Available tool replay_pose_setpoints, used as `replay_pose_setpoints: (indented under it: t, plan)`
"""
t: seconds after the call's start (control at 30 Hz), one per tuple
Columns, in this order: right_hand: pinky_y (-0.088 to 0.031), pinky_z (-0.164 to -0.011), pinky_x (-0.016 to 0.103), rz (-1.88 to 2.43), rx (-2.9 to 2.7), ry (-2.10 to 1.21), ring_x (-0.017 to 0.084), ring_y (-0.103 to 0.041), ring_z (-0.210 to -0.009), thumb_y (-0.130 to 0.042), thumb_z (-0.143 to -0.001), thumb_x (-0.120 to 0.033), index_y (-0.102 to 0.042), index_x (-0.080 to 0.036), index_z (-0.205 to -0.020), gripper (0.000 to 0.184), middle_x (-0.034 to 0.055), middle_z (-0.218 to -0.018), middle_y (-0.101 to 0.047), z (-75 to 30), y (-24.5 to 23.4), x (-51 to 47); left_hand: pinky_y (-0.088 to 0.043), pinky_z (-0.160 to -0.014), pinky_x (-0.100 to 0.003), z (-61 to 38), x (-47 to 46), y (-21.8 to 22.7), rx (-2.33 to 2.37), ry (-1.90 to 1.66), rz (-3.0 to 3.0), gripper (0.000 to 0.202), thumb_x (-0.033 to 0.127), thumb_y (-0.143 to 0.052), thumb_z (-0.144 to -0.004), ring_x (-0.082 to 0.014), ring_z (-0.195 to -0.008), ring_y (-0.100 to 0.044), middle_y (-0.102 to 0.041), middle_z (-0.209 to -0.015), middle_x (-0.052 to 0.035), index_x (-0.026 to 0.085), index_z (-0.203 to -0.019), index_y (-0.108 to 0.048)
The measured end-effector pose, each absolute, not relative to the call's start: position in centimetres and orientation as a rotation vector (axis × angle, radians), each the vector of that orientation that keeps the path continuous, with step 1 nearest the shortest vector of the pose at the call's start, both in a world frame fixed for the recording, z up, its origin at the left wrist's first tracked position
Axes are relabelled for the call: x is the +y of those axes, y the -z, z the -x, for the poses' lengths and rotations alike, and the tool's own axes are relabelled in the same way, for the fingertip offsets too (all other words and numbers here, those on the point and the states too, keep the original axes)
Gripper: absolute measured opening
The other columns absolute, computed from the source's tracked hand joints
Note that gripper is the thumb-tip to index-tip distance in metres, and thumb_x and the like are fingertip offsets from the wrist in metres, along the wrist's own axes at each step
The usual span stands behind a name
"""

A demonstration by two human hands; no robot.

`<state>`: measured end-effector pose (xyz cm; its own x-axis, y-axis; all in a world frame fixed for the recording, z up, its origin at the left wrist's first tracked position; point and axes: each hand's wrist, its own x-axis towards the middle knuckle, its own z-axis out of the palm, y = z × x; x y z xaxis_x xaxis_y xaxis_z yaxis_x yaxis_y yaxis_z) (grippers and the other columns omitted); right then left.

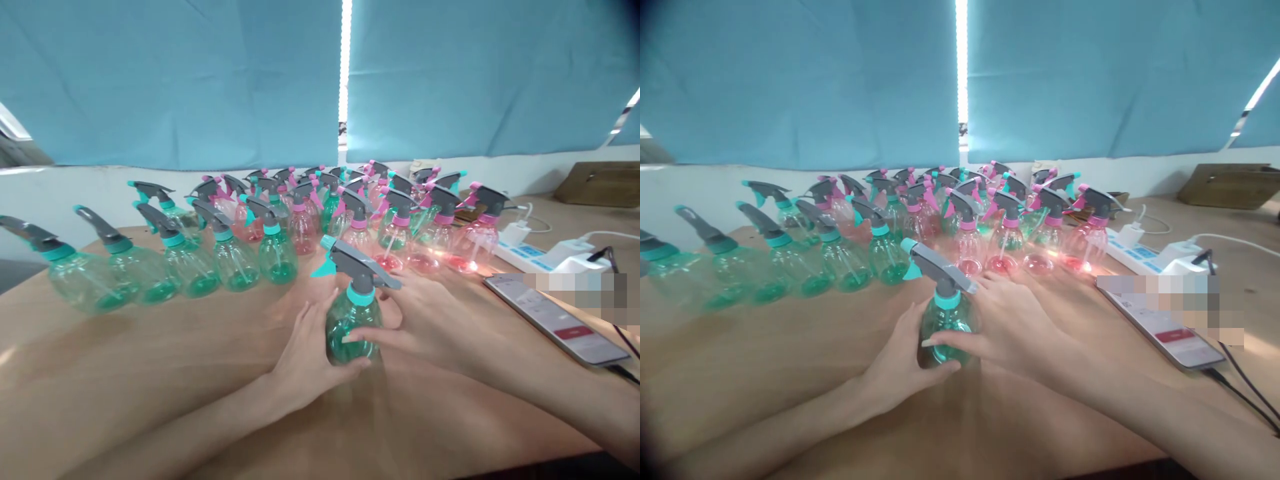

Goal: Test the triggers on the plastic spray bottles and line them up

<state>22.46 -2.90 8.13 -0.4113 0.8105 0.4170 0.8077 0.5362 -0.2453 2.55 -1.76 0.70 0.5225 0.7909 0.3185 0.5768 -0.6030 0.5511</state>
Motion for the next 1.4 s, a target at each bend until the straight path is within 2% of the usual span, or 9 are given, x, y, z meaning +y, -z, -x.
replay_pose_setpoints:
  t: [0.1,0.23,0.4,0.53,0.7,0.77,0.93,1.07,1.4]
  plan:
    - [-0.040,-0.052,0.028,1.210,-2.195,-0.159,0.020,-0.064,-0.069,-0.065,-0.076,-0.060,-0.064,-0.026,-0.100,0.042,0.0011,-0.082,-0.069,-23.0,-8.4,-2.6,-0.034,-0.102,-0.063,-3.1,-1.8,-0.5,1.091,-0.789,-2.321,0.077,0.037,-0.076,-0.074,-0.0374,-0.129,-0.043,-0.048,-0.140,-0.0127,0.027,-0.139,-0.034]
    - [-0.041,-0.049,0.025,1.094,-2.011,-0.522,0.015,-0.059,-0.061,-0.072,-0.075,-0.049,-0.063,-0.026,-0.097,0.033,-0.0024,-0.074,-0.063,-23.0,-8.4,-1.6,-0.037,-0.102,-0.059,-3.8,-1.5,-0.4,1.039,-0.818,-2.337,0.082,0.037,-0.076,-0.074,-0.0362,-0.130,-0.042,-0.050,-0.136,-0.0126,0.026,-0.141,-0.029]
    - [-0.037,-0.049,0.026,1.010,-1.931,-0.735,0.014,-0.051,-0.058,-0.065,-0.081,-0.043,-0.058,-0.027,-0.113,0.036,-0.0052,-0.064,-0.053,-22.2,-8.5,0.1,-0.039,-0.105,-0.052,-4.7,-0.8,-1.0,0.965,-0.819,-2.353,0.080,0.039,-0.076,-0.075,-0.0332,-0.132,-0.041,-0.045,-0.140,-0.0107,0.025,-0.139,-0.029]
    - [-0.044,-0.060,0.029,0.946,-1.883,-0.850,0.016,-0.056,-0.071,-0.065,-0.081,-0.045,-0.059,-0.024,-0.099,0.028,-0.0017,-0.079,-0.061,-21.7,-8.9,1.2,-0.037,-0.108,-0.050,-4.7,-0.1,-1.5,0.916,-0.768,-2.353,0.081,0.039,-0.074,-0.077,-0.0325,-0.134,-0.037,-0.041,-0.145,-0.0076,0.027,-0.142,-0.028]
    - [-0.048,-0.070,0.030,0.856,-1.824,-0.982,0.015,-0.062,-0.080,-0.063,-0.083,-0.032,-0.058,-0.024,-0.098,0.017,-0.0003,-0.094,-0.065,-21.0,-8.7,2.0,-0.038,-0.107,-0.052,-3.9,0.7,-1.5,0.905,-0.747,-2.344,0.079,0.043,-0.075,-0.077,-0.0347,-0.132,-0.040,-0.043,-0.144,-0.0107,0.024,-0.141,-0.030]
    - [-0.048,-0.068,0.029,0.797,-1.807,-1.011,0.014,-0.061,-0.077,-0.062,-0.083,-0.030,-0.057,-0.025,-0.097,0.016,-0.0004,-0.097,-0.065,-20.7,-8.2,2.3,-0.036,-0.107,-0.053,-3.5,0.8,-1.4,0.916,-0.751,-2.360,0.078,0.045,-0.075,-0.078,-0.0356,-0.131,-0.041,-0.045,-0.143,-0.0100,0.025,-0.140,-0.032]
    - [-0.045,-0.063,0.029,0.802,-1.826,-0.903,0.013,-0.053,-0.061,-0.058,-0.086,-0.034,-0.057,-0.026,-0.096,0.013,-0.0039,-0.073,-0.057,-20.5,-7.3,3.1,-0.044,-0.099,-0.054,-1.9,1.0,-0.5,1.012,-0.657,-2.396,0.076,0.054,-0.074,-0.076,-0.0370,-0.125,-0.048,-0.049,-0.140,-0.0102,0.028,-0.138,-0.037]
    - [-0.042,-0.057,0.028,0.815,-1.815,-0.867,0.012,-0.047,-0.055,-0.059,-0.086,-0.033,-0.058,-0.027,-0.094,0.010,-0.0062,-0.064,-0.049,-20.6,-7.3,3.1,-0.040,-0.102,-0.058,-0.2,1.3,0.2,1.117,-0.474,-2.539,0.080,0.054,-0.066,-0.083,-0.0379,-0.131,-0.042,-0.043,-0.144,-0.0174,0.019,-0.145,-0.029]
    - [-0.049,-0.059,0.026,0.798,-1.810,-0.916,0.011,-0.056,-0.062,-0.056,-0.086,-0.028,-0.059,-0.029,-0.096,0.010,-0.0024,-0.088,-0.063,-20.5,-7.7,3.1,-0.030,-0.110,-0.054,0.9,1.8,0.8,1.155,-0.384,-2.692,0.061,0.048,-0.053,-0.093,-0.0338,-0.138,-0.033,-0.036,-0.150,-0.0177,0.015,-0.142,-0.038]
